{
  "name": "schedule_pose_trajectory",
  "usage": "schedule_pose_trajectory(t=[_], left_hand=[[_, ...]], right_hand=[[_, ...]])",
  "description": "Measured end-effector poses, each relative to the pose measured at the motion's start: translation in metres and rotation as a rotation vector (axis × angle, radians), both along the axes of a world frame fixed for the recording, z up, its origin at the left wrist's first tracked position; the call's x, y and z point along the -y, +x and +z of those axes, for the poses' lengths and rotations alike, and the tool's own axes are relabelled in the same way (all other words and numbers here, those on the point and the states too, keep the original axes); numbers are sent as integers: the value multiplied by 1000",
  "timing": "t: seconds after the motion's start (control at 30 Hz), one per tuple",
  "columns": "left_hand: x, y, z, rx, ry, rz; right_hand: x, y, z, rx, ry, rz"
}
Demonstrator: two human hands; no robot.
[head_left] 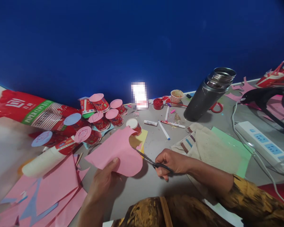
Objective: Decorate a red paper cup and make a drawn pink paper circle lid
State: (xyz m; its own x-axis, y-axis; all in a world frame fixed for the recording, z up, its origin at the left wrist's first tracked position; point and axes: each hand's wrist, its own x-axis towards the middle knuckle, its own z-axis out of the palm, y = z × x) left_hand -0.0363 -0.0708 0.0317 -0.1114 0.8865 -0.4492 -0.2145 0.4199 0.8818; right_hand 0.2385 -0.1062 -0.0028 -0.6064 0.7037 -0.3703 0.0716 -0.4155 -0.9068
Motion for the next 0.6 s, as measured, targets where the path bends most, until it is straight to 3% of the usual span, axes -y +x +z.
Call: schedule_pose_trajectory(t=[0.6], left_hand=[[-2, -7, -5, 29, -24, -88]], right_hand=[[-1, 2, 4, 12, 15, 4]])
